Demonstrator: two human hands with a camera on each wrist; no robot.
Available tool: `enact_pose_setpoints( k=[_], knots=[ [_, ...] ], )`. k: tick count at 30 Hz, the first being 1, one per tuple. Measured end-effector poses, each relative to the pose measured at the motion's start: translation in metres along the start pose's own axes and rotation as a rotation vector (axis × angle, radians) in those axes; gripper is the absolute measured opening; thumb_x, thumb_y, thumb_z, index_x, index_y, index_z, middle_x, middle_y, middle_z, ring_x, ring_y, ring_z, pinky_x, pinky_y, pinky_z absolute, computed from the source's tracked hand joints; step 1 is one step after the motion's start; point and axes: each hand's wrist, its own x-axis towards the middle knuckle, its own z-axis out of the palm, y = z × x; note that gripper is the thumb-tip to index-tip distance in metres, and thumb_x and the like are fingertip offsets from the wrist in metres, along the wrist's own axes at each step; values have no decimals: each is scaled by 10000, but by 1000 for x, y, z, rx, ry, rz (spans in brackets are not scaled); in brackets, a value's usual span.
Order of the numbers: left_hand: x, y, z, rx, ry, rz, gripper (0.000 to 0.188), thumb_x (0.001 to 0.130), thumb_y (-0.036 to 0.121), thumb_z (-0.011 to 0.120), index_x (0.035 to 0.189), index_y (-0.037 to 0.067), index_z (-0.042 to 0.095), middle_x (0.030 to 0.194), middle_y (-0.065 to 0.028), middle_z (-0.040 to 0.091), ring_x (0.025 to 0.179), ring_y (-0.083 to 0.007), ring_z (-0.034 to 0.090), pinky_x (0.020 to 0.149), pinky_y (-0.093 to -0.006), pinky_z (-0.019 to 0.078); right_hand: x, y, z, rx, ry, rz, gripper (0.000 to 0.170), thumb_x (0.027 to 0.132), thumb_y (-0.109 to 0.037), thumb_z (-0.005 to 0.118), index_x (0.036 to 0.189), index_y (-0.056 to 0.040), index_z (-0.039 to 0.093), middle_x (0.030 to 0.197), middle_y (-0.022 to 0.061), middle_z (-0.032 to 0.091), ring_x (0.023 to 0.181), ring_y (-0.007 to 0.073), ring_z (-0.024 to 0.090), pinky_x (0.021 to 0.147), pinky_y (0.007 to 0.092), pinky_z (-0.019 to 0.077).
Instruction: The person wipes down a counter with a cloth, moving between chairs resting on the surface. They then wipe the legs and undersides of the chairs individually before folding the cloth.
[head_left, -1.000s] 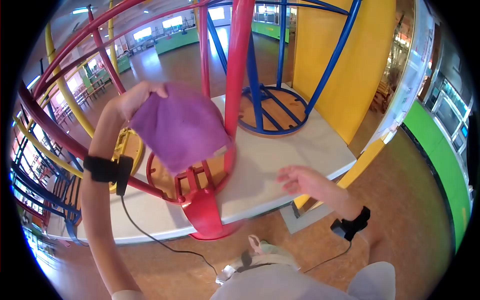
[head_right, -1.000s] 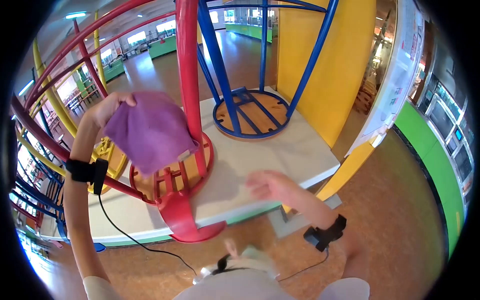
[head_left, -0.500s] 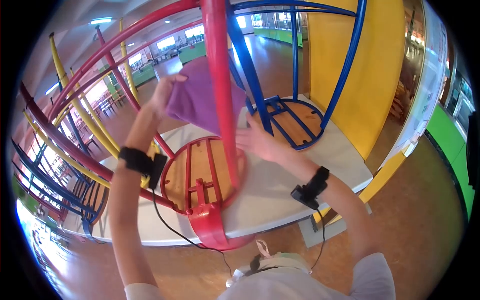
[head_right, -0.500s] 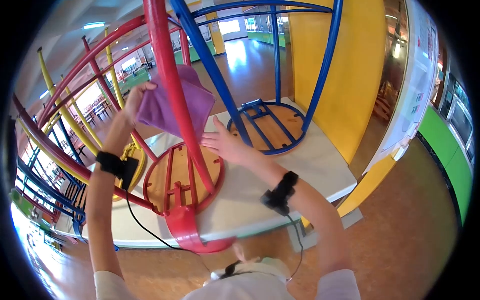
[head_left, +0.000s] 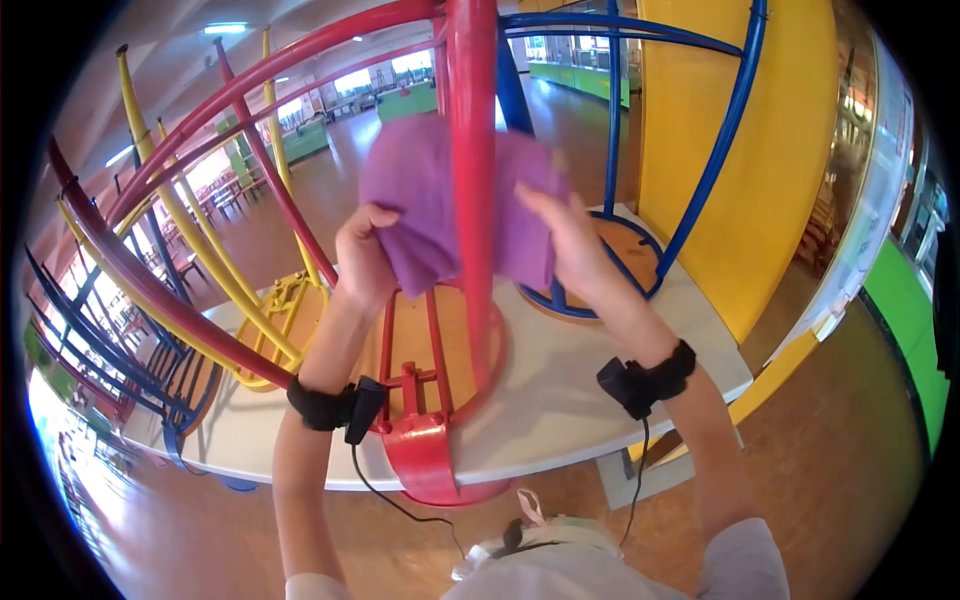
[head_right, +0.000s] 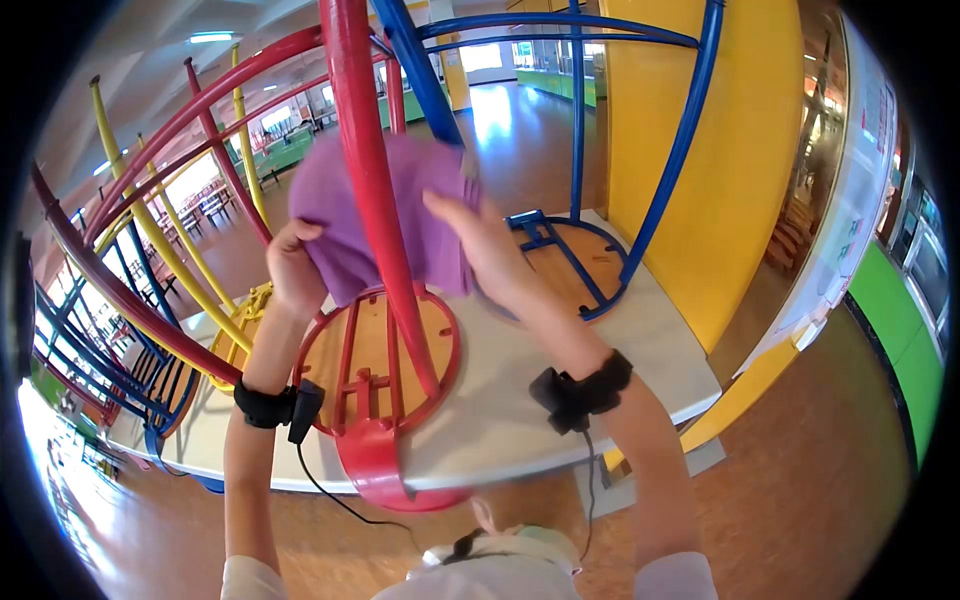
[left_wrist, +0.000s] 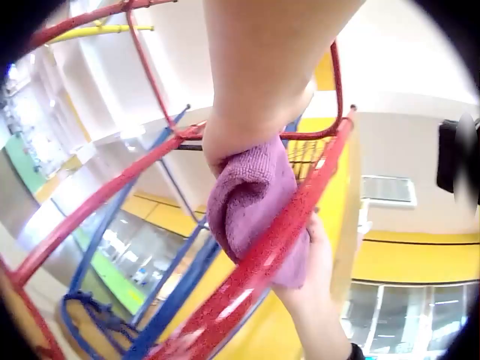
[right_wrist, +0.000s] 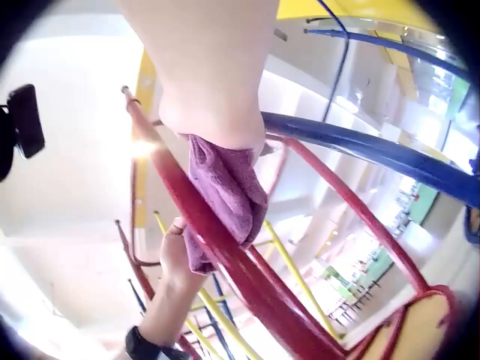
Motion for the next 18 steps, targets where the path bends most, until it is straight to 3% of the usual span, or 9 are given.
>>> enact_pose_setpoints(
  k=[1,3,4,6,7,12,15,16,18],
  knots=[
    [-7,6,12,-7,5,0,459,754,155,450,1184,-6,451,1102,-151,555,1025,-281,540,892,-383,424,-3,-16,9,-5,-2,7,400,855,-221,594,1187,-27,482,1069,74,585,923,147,587,804,289,471],
    [-21,13,35,101,-7,249,466,771,164,475,1204,-1,424,1054,-127,546,967,-237,544,853,-317,423,-12,-49,28,-49,-212,-178,351,874,-200,570,1154,-5,489,1028,92,588,907,164,581,806,285,444],
    [-28,10,54,211,4,360,468,790,161,481,1221,-4,404,1046,-113,529,957,-207,527,838,-287,411,-13,-47,36,-49,-208,-165,351,874,-200,570,1154,-5,489,1028,92,588,907,164,581,806,285,444],
    [-36,1,75,436,34,462,460,842,133,472,1259,-23,359,1109,-92,483,1005,-170,470,866,-265,377,-11,-31,58,-496,-22,-740,347,899,-200,528,1152,26,455,1028,143,562,908,213,571,813,327,425],
    [-32,-7,78,561,-6,670,449,860,115,432,1275,-33,340,1169,-115,467,1074,-189,444,919,-297,355,-9,-20,59,-604,-24,-826,367,916,-181,487,1183,57,402,1074,199,519,958,279,545,832,363,405],
    [-26,-50,47,806,7,749,422,866,111,367,1256,-50,363,1177,-181,485,1080,-280,475,949,-344,340,-24,19,58,-581,61,-683,406,913,-146,474,1228,78,351,1135,249,479,1042,366,487,906,392,356],
    [-44,-103,7,848,-23,686,449,892,187,345,1274,-48,353,1237,-210,452,1142,-330,441,983,-381,310,-52,67,44,-650,105,-756,394,913,-134,464,1226,78,356,1127,269,473,1038,401,471,897,421,349],
    [-58,-123,-5,807,-25,619,467,906,223,338,1288,-45,342,1265,-217,431,1173,-339,418,1000,-390,293,-68,96,33,-557,98,-503,398,913,-138,458,1230,80,357,1118,268,483,1050,408,469,920,422,340],
    [-93,-165,-34,713,-64,398,511,931,281,320,1330,-35,285,1330,-217,354,1244,-336,338,1035,-385,246,-100,156,9,-691,96,-272,453,915,-152,437,1286,64,293,1262,258,361,1183,395,353,1009,416,244]
  ],
)
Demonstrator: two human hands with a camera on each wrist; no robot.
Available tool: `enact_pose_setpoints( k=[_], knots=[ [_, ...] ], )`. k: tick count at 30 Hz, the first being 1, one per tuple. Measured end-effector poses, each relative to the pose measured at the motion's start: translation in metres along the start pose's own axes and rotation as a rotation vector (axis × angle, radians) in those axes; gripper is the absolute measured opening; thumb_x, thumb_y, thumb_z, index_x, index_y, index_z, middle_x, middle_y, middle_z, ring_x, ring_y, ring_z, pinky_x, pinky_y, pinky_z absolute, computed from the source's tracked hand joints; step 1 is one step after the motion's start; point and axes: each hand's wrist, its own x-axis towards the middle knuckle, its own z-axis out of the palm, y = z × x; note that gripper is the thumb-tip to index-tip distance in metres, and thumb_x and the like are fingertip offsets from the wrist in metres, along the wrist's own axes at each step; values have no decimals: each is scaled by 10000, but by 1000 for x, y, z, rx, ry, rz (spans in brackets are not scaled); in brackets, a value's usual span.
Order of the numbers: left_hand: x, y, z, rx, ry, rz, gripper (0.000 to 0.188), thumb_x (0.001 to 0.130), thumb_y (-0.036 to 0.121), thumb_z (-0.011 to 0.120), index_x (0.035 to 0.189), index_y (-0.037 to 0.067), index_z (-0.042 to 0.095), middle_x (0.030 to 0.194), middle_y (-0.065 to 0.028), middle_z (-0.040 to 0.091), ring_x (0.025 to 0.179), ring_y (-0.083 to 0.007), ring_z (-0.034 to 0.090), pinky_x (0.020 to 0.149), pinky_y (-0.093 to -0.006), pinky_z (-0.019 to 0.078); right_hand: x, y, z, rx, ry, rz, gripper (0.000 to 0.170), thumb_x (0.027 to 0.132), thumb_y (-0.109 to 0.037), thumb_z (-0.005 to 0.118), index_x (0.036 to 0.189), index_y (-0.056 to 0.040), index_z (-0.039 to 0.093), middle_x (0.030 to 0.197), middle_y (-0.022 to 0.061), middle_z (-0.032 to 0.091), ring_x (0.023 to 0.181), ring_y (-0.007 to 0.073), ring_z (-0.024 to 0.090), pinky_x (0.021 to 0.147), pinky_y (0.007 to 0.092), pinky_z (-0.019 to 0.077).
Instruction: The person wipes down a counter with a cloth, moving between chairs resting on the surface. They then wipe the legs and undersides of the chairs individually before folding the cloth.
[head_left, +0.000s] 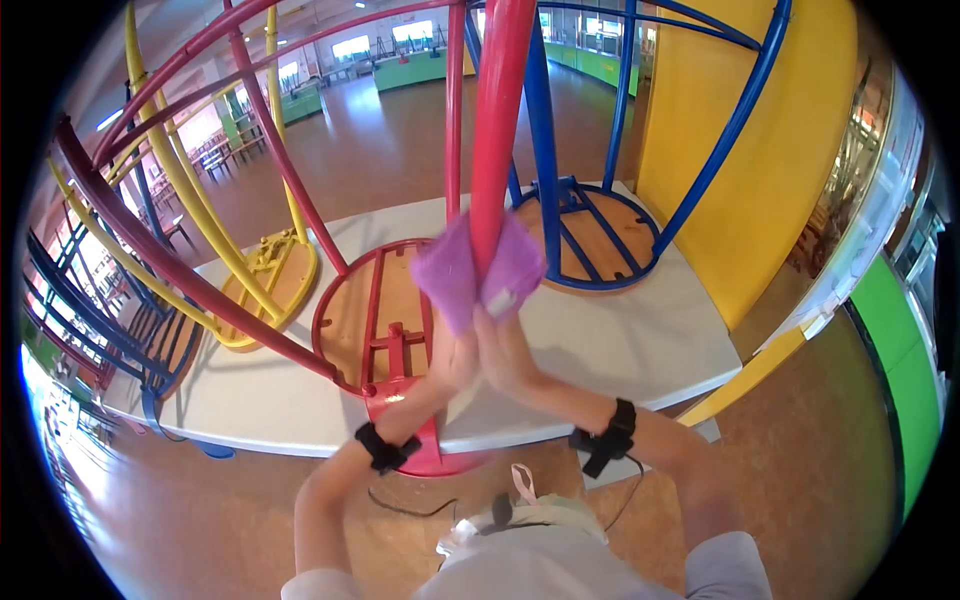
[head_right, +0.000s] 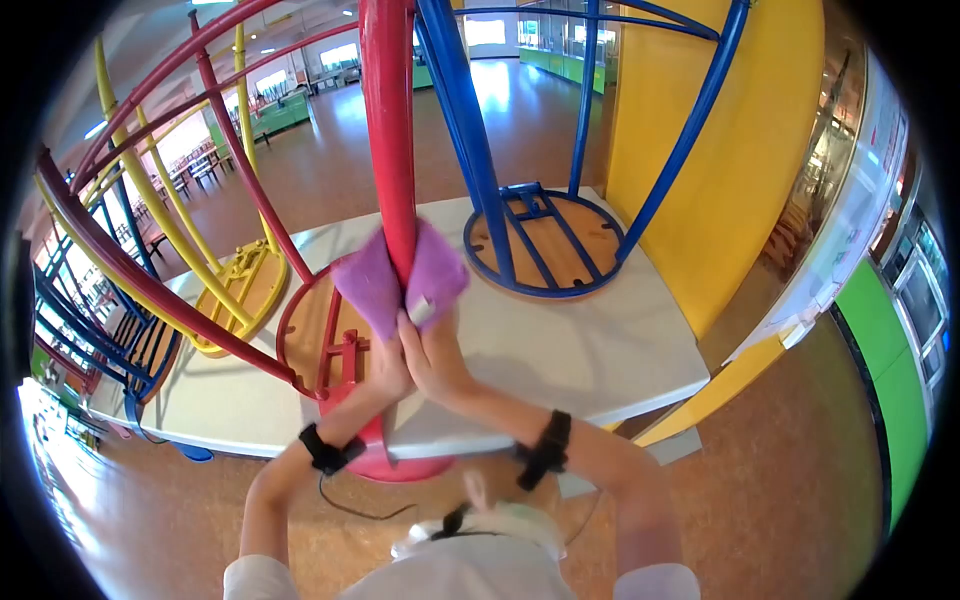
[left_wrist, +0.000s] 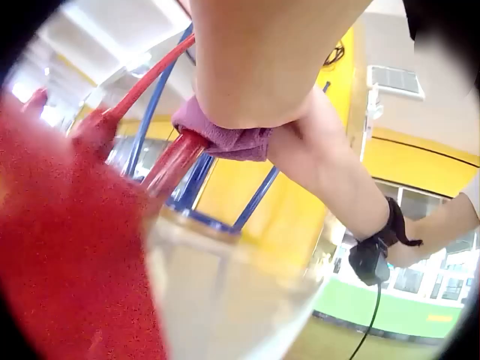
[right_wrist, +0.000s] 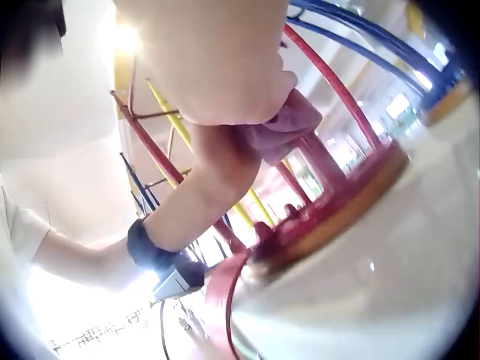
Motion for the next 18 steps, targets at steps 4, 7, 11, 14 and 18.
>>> enact_pose_setpoints(
  k=[4,7,11,14,18],
  knots=[
    [-19,-7,-5,-112,-111,-178,552,940,292,320,1372,-28,193,1400,-207,236,1309,-322,234,1061,-376,196,-8,-4,8,265,-18,199,480,922,-182,413,1311,54,262,1294,242,334,1222,378,314,1034,403,205],
    [16,35,-3,25,-95,-110,570,924,259,349,1381,-29,166,1413,-207,203,1324,-323,202,1070,-380,177,19,-31,4,262,51,146,498,927,-184,403,1333,49,235,1285,216,371,1233,352,324,1041,377,207],
    [95,113,0,209,83,122,504,885,190,379,1315,-49,268,1341,-240,292,1259,-377,270,1046,-381,215,92,-130,-21,425,126,-105,472,948,-248,379,1307,35,261,1258,163,390,1161,248,395,993,339,283],
    [142,155,1,200,229,398,409,865,172,396,1207,-53,399,1217,-247,410,1121,-402,396,956,-381,318,134,-151,-42,162,56,-336,389,957,-268,375,1240,-4,336,1125,74,430,1003,169,419,892,299,335],
    [132,130,4,244,261,423,391,867,174,418,1196,-36,425,1173,-212,444,1062,-373,448,912,-378,357,119,-137,-37,175,103,-361,367,952,-259,388,1224,-14,357,1099,67,433,970,172,422,874,296,341]
  ],
)
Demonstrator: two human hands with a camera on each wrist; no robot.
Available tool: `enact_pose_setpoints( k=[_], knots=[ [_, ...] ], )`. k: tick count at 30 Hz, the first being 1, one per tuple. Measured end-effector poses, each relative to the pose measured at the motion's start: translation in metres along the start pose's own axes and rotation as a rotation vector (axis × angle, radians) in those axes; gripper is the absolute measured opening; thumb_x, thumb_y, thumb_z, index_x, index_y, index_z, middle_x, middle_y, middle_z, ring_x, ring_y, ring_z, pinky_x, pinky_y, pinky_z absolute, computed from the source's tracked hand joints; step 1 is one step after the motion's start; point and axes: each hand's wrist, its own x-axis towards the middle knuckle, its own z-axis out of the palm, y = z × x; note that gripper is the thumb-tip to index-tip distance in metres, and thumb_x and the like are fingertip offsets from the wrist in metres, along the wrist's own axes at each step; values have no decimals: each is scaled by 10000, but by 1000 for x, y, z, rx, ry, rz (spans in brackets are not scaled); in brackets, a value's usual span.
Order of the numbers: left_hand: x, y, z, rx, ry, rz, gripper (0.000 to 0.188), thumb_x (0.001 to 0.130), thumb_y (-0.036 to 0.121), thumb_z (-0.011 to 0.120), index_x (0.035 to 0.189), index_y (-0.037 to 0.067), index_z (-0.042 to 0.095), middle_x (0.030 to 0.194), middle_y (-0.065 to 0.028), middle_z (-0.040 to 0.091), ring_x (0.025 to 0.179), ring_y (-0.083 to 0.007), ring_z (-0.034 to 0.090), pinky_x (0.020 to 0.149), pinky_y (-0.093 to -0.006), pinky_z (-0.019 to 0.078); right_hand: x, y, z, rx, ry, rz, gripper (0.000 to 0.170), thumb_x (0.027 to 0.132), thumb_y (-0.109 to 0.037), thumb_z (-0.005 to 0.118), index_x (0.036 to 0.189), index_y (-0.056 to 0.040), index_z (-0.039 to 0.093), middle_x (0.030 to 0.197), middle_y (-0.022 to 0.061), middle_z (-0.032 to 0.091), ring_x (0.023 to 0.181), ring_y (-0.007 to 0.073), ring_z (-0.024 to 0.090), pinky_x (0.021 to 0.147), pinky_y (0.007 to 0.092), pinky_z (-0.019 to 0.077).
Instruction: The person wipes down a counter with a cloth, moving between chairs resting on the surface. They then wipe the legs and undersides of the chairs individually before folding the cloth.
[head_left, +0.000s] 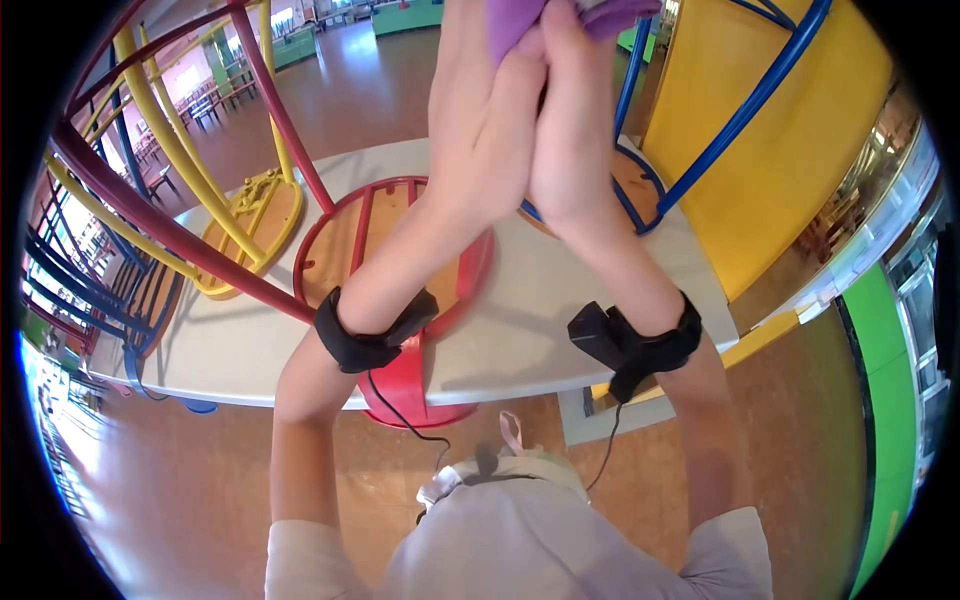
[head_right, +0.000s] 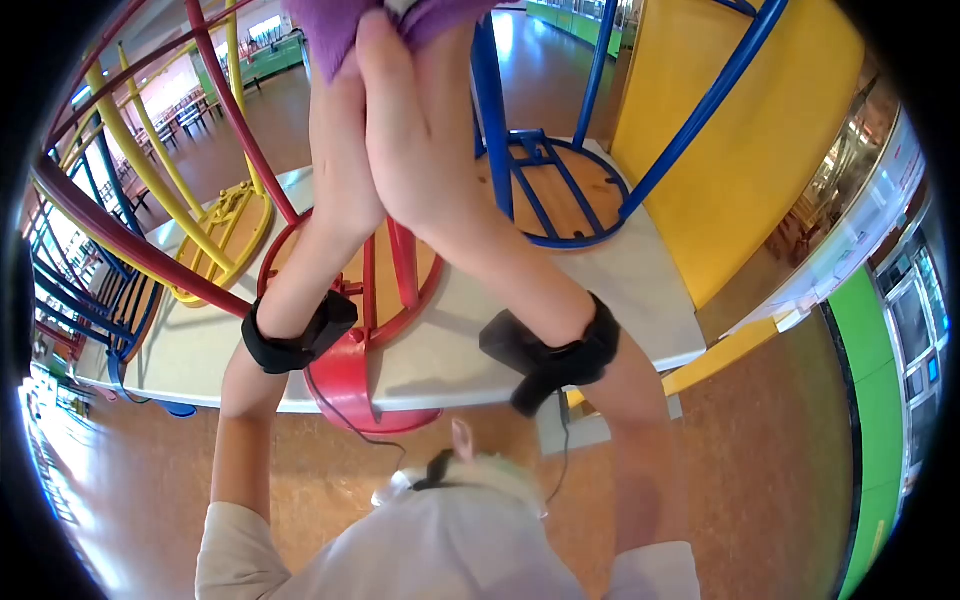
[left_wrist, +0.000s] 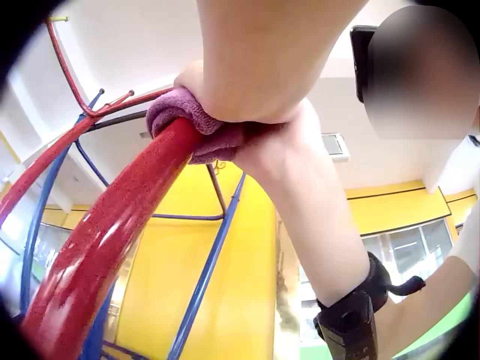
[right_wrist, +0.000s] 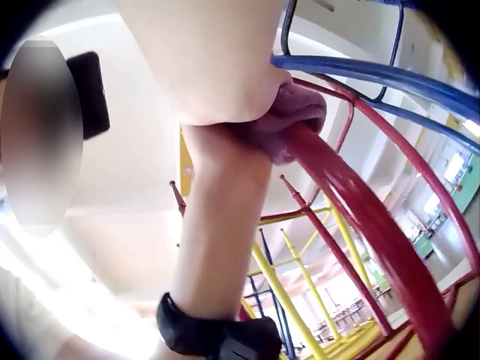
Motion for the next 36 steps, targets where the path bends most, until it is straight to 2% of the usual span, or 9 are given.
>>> enact_pose_setpoints(
  k=[4,10,15,16,19,21,25,30,36],
  knots=[
    [-68,-33,-3,-45,-69,-107,497,824,165,389,1270,-51,346,1266,-232,378,1183,-379,372,1007,-392,275,-62,34,7,174,7,288,439,932,-238,419,1263,31,317,1235,195,378,1117,316,402,974,369,285],
    [-191,-35,-1,-155,-88,-679,445,929,198,348,1322,-9,310,1285,-171,405,1217,-278,384,1020,-348,285,-205,97,18,92,33,697,504,921,-204,427,1326,42,255,1350,193,301,1240,300,320,1053,366,191],
    [-186,-37,-19,-239,-198,-942,443,945,250,321,1307,-6,321,1256,-143,451,1180,-222,427,1002,-323,317,-179,84,14,276,84,833,508,911,-245,451,1304,30,284,1261,141,396,1163,225,395,1000,347,282],
    [-182,-39,-24,-521,12,-1233,469,933,318,311,1263,-10,371,1215,-131,489,1107,-220,485,977,-324,348,-171,74,11,298,204,905,468,897,-248,479,1260,17,350,1177,119,464,1099,195,442,949,323,339],
    [-188,-92,-60,-606,53,-1268,433,913,305,333,1190,-14,429,1105,-134,551,1000,-232,559,914,-337,431,-154,83,-23,541,316,1171,393,877,-281,505,1169,-22,456,1068,95,534,1028,178,509,875,302,404],
    [-182,-106,-80,-536,42,-1214,426,911,295,341,1183,-19,435,1101,-141,553,1006,-227,558,909,-335,438,-142,89,-54,452,141,1321,409,868,-296,516,1175,-32,461,1045,90,552,986,167,532,848,288,421],
    [-126,-58,-109,-400,-94,-1159,413,907,277,357,1169,-28,448,1105,-160,557,1006,-213,560,900,-329,446,-178,73,-69,130,442,987,274,879,-183,463,1108,-39,506,924,49,576,846,129,540,789,249,419],
    [-74,24,-195,-403,20,-1252,478,874,290,392,1183,-72,442,1110,-180,569,985,-241,582,896,-335,454,-184,21,-38,268,-303,867,121,852,-64,465,887,-1,563,769,47,530,692,120,515,641,245,409],
    [-79,75,-334,-332,379,-1521,468,858,217,474,1203,-95,425,1100,-218,564,953,-288,601,891,-325,476,-150,11,41,463,-440,863,155,872,-59,436,905,2,574,746,39,534,657,115,521,617,240,423]
  ],
)
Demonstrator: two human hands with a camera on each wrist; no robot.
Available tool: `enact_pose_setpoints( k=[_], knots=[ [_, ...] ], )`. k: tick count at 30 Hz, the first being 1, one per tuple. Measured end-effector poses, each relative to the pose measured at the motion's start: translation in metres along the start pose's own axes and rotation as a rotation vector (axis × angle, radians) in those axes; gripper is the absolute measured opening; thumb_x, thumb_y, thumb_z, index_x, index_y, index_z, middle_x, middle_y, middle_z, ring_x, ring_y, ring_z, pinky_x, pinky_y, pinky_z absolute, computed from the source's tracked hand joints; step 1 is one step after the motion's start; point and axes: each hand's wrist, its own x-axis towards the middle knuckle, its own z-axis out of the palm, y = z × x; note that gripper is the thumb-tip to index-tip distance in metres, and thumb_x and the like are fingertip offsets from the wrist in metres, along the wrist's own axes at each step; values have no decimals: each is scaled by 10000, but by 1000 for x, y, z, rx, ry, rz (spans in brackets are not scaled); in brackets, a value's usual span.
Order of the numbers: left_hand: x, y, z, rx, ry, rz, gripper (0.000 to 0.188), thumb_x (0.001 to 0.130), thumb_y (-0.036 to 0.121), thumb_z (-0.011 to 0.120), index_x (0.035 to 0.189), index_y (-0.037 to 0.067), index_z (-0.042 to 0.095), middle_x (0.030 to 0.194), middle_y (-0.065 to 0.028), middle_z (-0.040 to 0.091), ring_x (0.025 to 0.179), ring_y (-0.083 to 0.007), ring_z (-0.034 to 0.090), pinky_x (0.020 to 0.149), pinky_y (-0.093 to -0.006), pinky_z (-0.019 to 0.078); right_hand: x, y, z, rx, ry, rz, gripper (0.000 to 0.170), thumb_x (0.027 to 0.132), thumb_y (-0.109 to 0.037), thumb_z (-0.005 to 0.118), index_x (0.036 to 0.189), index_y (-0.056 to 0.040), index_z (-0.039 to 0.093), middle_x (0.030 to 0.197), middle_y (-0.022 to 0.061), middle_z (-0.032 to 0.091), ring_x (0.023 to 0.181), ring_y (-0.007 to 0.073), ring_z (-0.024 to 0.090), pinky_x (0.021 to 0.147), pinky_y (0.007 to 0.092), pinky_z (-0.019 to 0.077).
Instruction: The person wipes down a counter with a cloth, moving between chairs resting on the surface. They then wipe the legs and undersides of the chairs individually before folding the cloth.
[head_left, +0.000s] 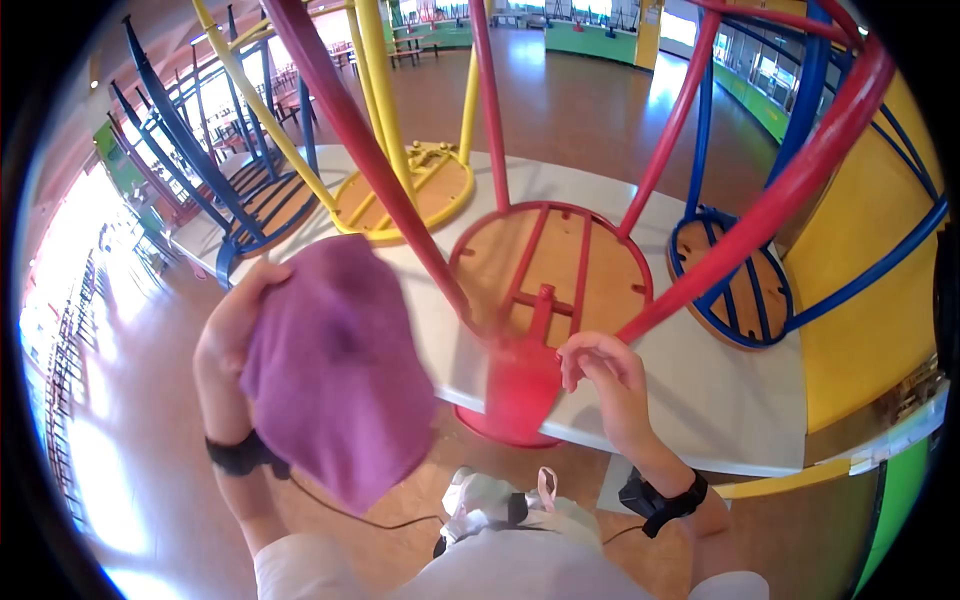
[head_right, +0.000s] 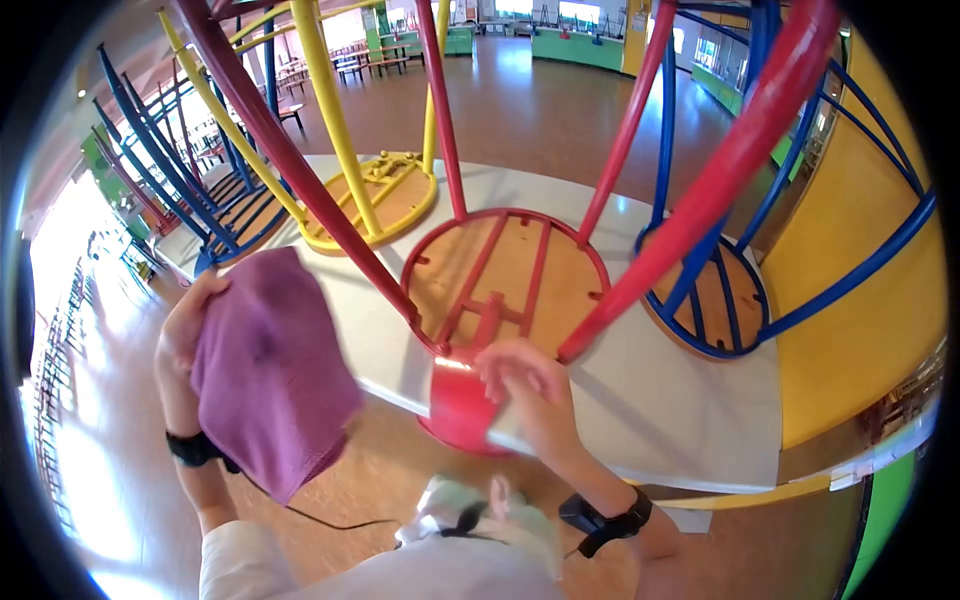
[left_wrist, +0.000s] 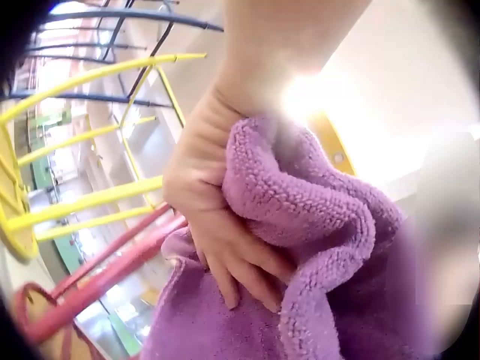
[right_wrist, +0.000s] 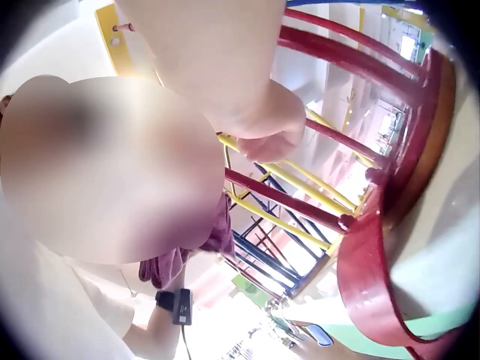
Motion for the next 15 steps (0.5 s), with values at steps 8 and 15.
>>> enact_pose_setpoints(
  k=[8,15],
  knots=[
    [65,57,-31,234,83,362,481,880,353,464,1191,-15,453,1073,-151,584,942,-221,599,865,-312,475,121,17,68,-34,230,-113,279,907,-186,414,1134,-48,499,935,63,561,865,147,548,766,279,445],
    [172,78,12,-37,-480,268,374,901,316,405,1098,25,532,1035,-109,616,941,-218,600,872,-336,466,229,63,75,271,-73,478,330,926,-256,432,1145,-15,485,1039,102,548,933,197,545,820,316,450]
  ],
)
